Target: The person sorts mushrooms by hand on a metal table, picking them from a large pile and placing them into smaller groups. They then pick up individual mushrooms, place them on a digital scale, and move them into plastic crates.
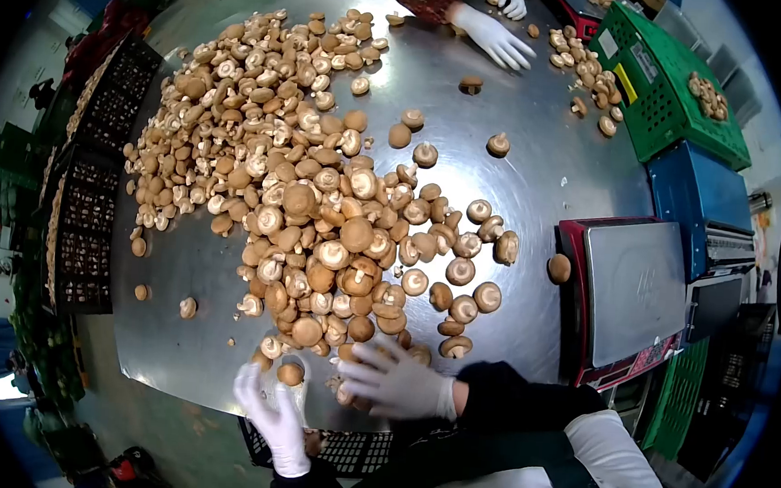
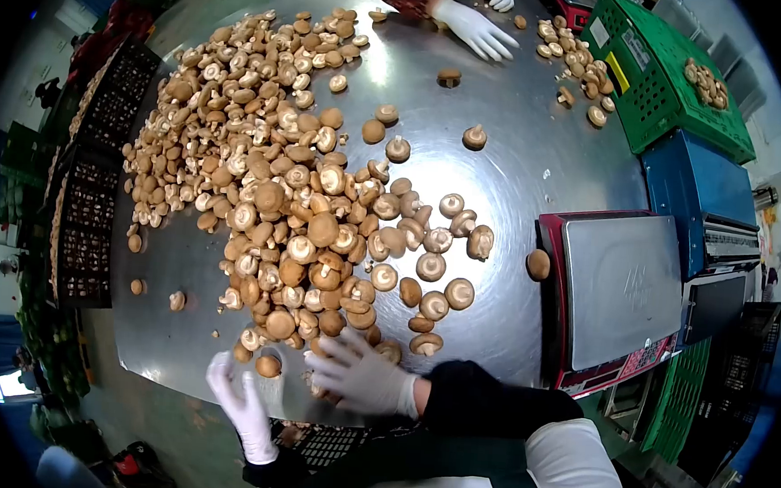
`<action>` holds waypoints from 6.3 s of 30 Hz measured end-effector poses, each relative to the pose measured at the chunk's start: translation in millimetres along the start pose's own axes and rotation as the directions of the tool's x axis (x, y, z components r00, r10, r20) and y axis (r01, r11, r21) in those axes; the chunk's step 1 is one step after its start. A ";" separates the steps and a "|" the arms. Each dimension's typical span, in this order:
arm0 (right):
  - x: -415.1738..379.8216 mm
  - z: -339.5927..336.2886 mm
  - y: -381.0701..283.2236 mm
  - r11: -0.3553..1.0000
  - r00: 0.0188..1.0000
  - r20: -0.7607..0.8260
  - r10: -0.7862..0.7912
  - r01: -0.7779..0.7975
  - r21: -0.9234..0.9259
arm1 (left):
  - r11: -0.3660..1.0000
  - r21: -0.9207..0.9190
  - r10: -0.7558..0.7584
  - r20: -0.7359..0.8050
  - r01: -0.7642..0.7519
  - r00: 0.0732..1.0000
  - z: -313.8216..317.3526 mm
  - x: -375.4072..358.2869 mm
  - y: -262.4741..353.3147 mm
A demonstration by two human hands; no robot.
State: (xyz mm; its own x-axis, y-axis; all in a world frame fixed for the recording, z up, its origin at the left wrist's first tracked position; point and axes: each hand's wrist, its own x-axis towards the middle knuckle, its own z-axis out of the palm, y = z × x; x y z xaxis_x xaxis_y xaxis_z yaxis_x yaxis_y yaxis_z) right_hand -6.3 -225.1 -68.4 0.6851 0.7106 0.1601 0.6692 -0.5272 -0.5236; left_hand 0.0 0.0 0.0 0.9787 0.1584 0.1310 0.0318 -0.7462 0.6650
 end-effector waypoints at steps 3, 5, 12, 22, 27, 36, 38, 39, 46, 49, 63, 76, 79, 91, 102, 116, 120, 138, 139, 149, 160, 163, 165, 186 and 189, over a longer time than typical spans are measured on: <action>-29.0 -12.7 44.0 0.942 0.985 0.035 0.170 -0.152 -0.299 | 0.987 0.037 0.148 0.161 -0.156 0.976 36.2 -8.8 12.3; -47.2 -41.2 55.2 0.966 0.971 0.093 0.222 -0.207 -0.154 | 0.980 0.017 0.186 0.244 -0.196 0.952 49.9 -21.4 7.8; -87.7 -92.3 82.5 0.780 0.825 -0.305 0.476 -0.556 -0.286 | 0.946 -0.063 0.317 0.383 -0.317 0.868 94.2 -28.6 24.1; -66.8 -11.0 27.2 0.962 0.985 0.011 0.171 -0.165 -0.219 | 0.962 -0.163 0.266 0.383 -0.219 0.885 86.4 -8.4 33.6; -80.1 -28.1 75.8 0.794 0.836 -0.414 0.359 -0.507 -0.335 | 0.920 -0.035 -0.315 0.531 0.391 0.787 -13.5 -19.9 -35.7; -79.9 -96.6 150.6 0.578 0.424 -0.779 0.461 -0.810 -0.099 | 0.633 0.475 -0.766 0.501 0.612 0.403 -39.8 -107.0 -203.7; -55.0 -107.2 140.4 0.700 0.497 -0.763 0.413 -0.709 -0.082 | 0.588 0.498 -0.805 0.435 0.638 0.403 -35.0 -118.9 -214.3; -41.7 -108.1 136.8 0.775 0.530 -0.741 0.412 -0.631 -0.021 | 0.586 0.485 -0.810 0.388 0.649 0.440 -32.8 -120.6 -209.5; 63.3 -76.3 132.1 0.803 0.738 -0.426 0.524 -0.595 -0.042 | 0.945 0.295 -0.122 -0.089 0.143 0.989 -18.3 -0.2 -68.8; 63.0 -57.0 120.4 0.819 0.772 -0.433 0.466 -0.561 -0.119 | 0.985 0.066 0.163 -0.075 -0.158 0.984 23.3 48.2 6.3; -67.5 -74.8 97.3 0.806 0.746 -0.487 0.454 -0.577 -0.132 | 0.730 0.054 0.581 0.476 -0.681 0.660 149.5 26.2 55.6; -69.7 -109.8 184.8 0.512 0.350 -0.378 0.857 -0.661 0.549 | 0.918 -0.166 0.395 0.318 -0.360 0.862 94.1 -39.3 31.7; -66.4 -121.8 152.1 0.724 0.301 -0.775 0.555 -0.633 0.273 | 0.939 -0.197 0.332 0.294 -0.283 0.897 80.2 -59.1 27.6; 25.9 -20.9 -16.7 0.804 0.975 -0.221 -0.018 0.145 0.576 | 0.967 -0.247 0.074 0.486 0.055 0.871 98.2 -120.9 -22.3; -20.9 -50.8 77.2 0.956 0.932 -0.316 0.175 -0.238 -0.173 | 0.916 0.066 0.332 0.431 -0.396 0.839 96.0 -115.5 -14.5; -128.7 -116.7 10.8 0.682 0.670 0.167 0.723 -0.732 -0.018 | 0.767 -0.311 0.633 0.225 -0.560 0.741 132.8 -18.0 44.2; -174.4 -78.2 -21.2 0.625 0.515 0.458 0.725 -0.771 -0.122 | 0.791 0.154 0.576 0.143 -0.593 0.805 115.1 49.2 48.1; -53.2 -15.5 14.7 0.953 0.958 -0.231 0.168 -0.218 -0.212 | 0.813 0.345 0.348 0.356 -0.468 0.867 144.6 112.1 49.3; -43.0 -6.8 12.7 0.966 0.980 -0.166 0.107 -0.143 -0.217 | 0.811 0.346 0.354 0.353 -0.472 0.866 140.9 110.9 48.8; -53.7 -25.1 41.2 0.980 0.987 -0.125 0.104 -0.123 -0.155 | 0.913 -0.405 -0.127 -0.152 0.055 0.980 21.5 53.3 -30.3; -92.8 -67.4 82.0 0.741 0.714 -0.287 0.639 -0.671 -0.019 | 0.727 0.407 -0.458 -0.313 0.553 0.832 -63.7 -86.4 -189.3; -85.7 -77.7 76.8 0.696 0.643 -0.336 0.688 -0.716 0.057 | 0.741 0.394 -0.418 -0.363 0.544 0.833 -60.8 -88.2 -175.0; -72.6 -96.1 49.6 0.601 0.534 -0.280 0.798 -0.738 0.307 | 0.766 0.345 -0.415 -0.378 0.542 0.828 -60.3 -86.6 -168.6; -39.2 -74.3 -31.2 0.670 0.945 0.086 0.315 -0.286 0.685 | 0.985 0.113 -0.112 -0.131 0.127 0.985 -23.2 -25.0 -59.3; -32.0 -38.6 -16.8 0.973 0.992 0.011 0.126 -0.125 0.193 | 0.997 0.062 -0.044 -0.077 0.048 0.996 -16.5 -15.7 -36.3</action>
State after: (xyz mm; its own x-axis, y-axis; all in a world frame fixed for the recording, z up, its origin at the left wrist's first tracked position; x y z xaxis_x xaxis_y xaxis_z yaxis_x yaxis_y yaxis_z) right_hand -28.4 -257.0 -32.4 0.7606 0.6438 0.0838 0.5097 -0.5122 -0.6913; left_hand -19.9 35.3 -14.1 0.9578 0.2402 0.1580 0.0916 -0.7760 0.6240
